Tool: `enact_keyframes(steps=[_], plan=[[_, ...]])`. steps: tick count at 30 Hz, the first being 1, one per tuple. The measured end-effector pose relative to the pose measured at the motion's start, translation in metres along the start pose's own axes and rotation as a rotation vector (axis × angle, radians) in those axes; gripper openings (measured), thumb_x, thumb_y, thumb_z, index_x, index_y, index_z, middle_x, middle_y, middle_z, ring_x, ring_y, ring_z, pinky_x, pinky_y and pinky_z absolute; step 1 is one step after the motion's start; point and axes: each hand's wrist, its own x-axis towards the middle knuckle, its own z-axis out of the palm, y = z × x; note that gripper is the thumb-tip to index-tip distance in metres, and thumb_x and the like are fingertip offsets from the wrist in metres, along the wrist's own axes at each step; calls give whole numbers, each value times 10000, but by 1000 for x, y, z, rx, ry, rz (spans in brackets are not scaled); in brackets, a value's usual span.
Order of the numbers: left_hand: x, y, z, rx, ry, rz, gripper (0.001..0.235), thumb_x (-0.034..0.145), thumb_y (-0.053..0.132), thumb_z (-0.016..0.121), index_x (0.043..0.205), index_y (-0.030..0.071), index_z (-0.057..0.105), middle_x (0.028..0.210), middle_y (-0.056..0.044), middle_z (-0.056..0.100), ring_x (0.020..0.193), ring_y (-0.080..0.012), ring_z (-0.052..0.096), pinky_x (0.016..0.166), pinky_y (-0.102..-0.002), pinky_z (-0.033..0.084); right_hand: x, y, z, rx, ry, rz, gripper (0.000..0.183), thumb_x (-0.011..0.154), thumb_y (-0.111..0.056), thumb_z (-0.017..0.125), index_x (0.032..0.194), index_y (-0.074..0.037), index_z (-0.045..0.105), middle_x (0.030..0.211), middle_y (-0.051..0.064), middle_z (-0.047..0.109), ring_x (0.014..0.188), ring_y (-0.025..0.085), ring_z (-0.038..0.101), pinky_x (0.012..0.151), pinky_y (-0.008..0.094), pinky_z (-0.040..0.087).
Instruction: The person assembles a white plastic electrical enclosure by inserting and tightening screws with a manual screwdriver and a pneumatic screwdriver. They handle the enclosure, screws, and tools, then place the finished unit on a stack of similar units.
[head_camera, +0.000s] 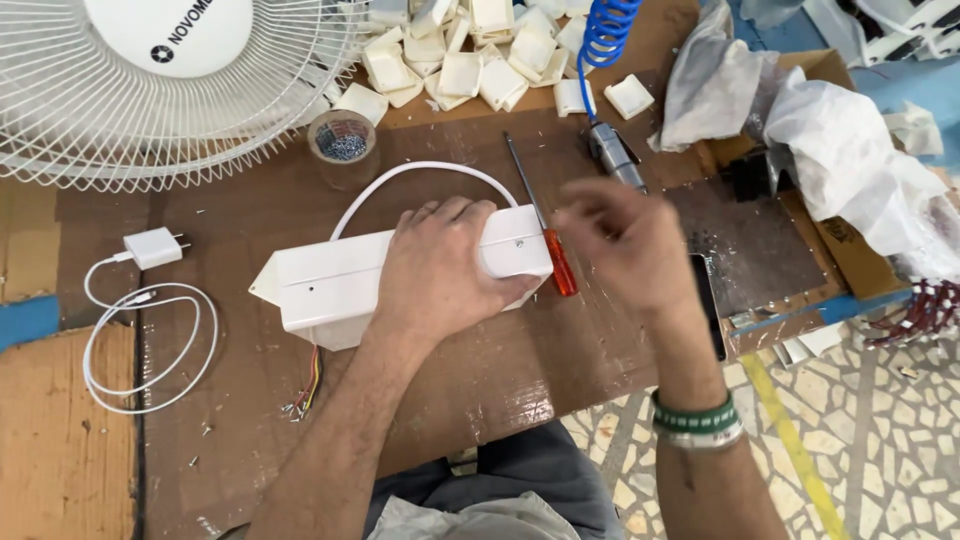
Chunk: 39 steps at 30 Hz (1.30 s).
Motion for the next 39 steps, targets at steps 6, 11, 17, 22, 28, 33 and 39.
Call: enact_keyframes(steps=[6,11,17,22,28,33,39], plan=[[0,2,-2,-6,-20,-9,768,648,578,841,1203,68,696,1126,-159,720,1062,-420,682,953,-534,493,7,61,27,-690,-148,99,319,874,24,632,1178,60,724,1010,319,740,971,498,711,865,576,606],[0,1,0,15,-38,-28,782,627,613,825,1216,116,694,1127,-113,719,1069,-383,683,970,-507,485,7,166,64,-802,-170,228,498,738,-222,702,1209,-129,571,1132,172,704,988,451,722,819,590,609],[1,4,-4,12,-57,-31,782,635,608,827,1222,108,696,1143,-130,719,1080,-394,680,971,-511,485,33,74,-28,-503,336,87,264,874,-324,782,1095,-180,760,925,56,756,885,286,728,715,435,569],[-7,2,4,55,176,104,687,658,571,866,1078,52,705,1060,-110,715,953,-294,665,906,-438,492,40,-24,-73,211,433,-370,224,1089,-60,667,1285,-21,567,1086,92,631,913,178,643,802,285,595],[-7,1,6,53,160,77,675,629,563,892,1049,72,696,1001,-97,703,898,-284,666,898,-442,497,33,-96,-57,900,406,-295,483,786,-558,748,1006,-150,612,801,-18,504,575,79,390,499,254,296],[-4,0,8,85,149,68,745,621,608,894,1082,53,706,1060,-111,724,928,-265,681,922,-430,502,40,-112,-43,935,337,-420,492,760,-620,720,873,-176,541,657,-37,372,488,81,313,434,257,256],[-5,2,4,43,204,104,706,632,577,882,1076,57,707,1017,-91,719,911,-279,677,889,-429,504,50,-113,-43,959,310,-443,375,839,-517,611,816,-152,526,694,-23,405,528,81,311,467,264,259]])
